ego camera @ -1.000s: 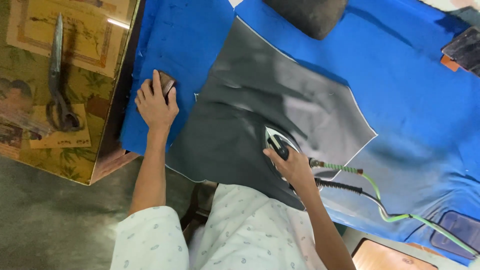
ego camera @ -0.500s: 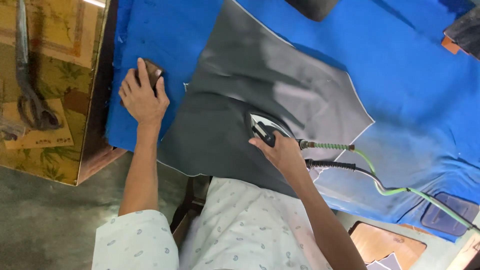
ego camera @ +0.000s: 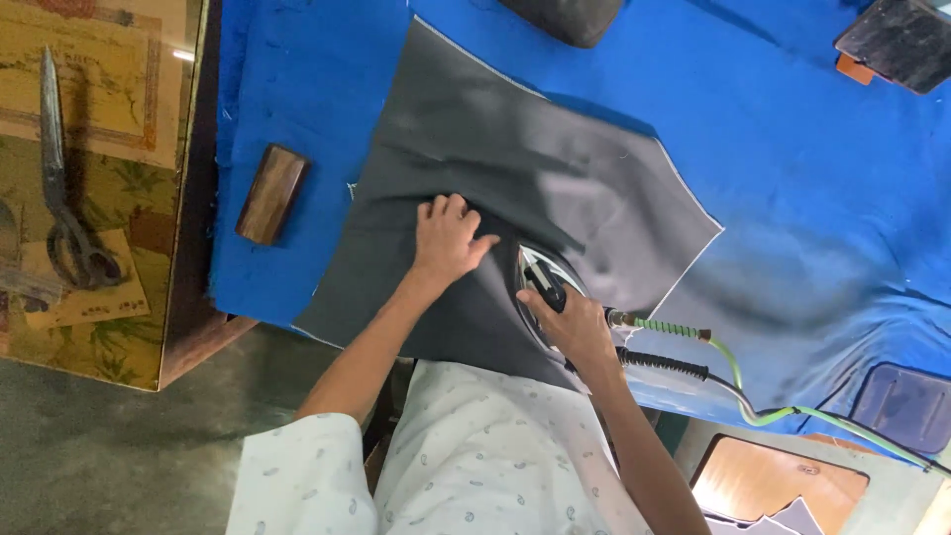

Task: The person irons a gray garment on a blue-covered table using a steam iron and a wooden pressing block. They smooth the fabric, press seams, and adjust the garment's position while ironing.

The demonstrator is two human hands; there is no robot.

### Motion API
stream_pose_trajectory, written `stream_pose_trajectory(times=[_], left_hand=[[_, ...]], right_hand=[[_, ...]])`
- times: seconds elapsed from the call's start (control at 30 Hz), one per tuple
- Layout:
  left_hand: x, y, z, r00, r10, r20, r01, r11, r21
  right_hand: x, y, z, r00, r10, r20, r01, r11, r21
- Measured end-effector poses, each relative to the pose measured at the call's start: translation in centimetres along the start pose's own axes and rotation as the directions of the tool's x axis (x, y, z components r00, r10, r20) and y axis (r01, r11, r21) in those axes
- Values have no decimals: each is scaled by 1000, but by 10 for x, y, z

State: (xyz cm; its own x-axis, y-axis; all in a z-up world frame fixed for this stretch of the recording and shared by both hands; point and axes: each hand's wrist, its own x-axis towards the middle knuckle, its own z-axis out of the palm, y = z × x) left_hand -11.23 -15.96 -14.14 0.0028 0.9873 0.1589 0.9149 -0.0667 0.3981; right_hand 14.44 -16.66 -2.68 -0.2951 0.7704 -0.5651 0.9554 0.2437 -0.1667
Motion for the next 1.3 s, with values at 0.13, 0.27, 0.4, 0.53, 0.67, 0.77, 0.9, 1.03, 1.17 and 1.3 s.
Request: stream_pose_trajectory(times=[0.13,0.27,0.4,0.53,0.67,0.77,0.9,1.03,1.17,1.3], left_hand=[[5,-18,-4,996,-83,17,84,996,-41],[6,-27,-1,987,-157,19,158,985,-63],[10,-20,-17,980,-198,15,198,970,-143],[11,-32,-24,985,-173,26,175,970,-168],[7,-52,-52,968,-103,-228,76,989,-125],[-3,-80,-92,909,-124,-398,163,984,65],[-12,-119,-135,840,-223,-495,404,866,296],[-38,-171,-124,853,-289,-434,447,833,325],[-40,-189,-121,879,-241,-411,360,901,242],[-26,-171,-129,869,-158,-469,271,945,183]], right_hand=[[-1,-5,3,998,53,-23,-51,995,81],[-4,-20,-17,965,-147,216,192,960,-206],[8,-33,-22,970,-102,221,137,979,-150],[32,-59,-29,971,-44,237,72,991,-110],[48,-69,-35,969,55,242,-39,997,-71],[57,-74,-42,966,100,237,-92,995,-41],[57,-78,-46,965,136,223,-145,989,23],[43,-80,-46,967,144,211,-162,984,70],[35,-76,-47,960,189,208,-219,967,131],[35,-75,-52,949,245,198,-286,934,212]])
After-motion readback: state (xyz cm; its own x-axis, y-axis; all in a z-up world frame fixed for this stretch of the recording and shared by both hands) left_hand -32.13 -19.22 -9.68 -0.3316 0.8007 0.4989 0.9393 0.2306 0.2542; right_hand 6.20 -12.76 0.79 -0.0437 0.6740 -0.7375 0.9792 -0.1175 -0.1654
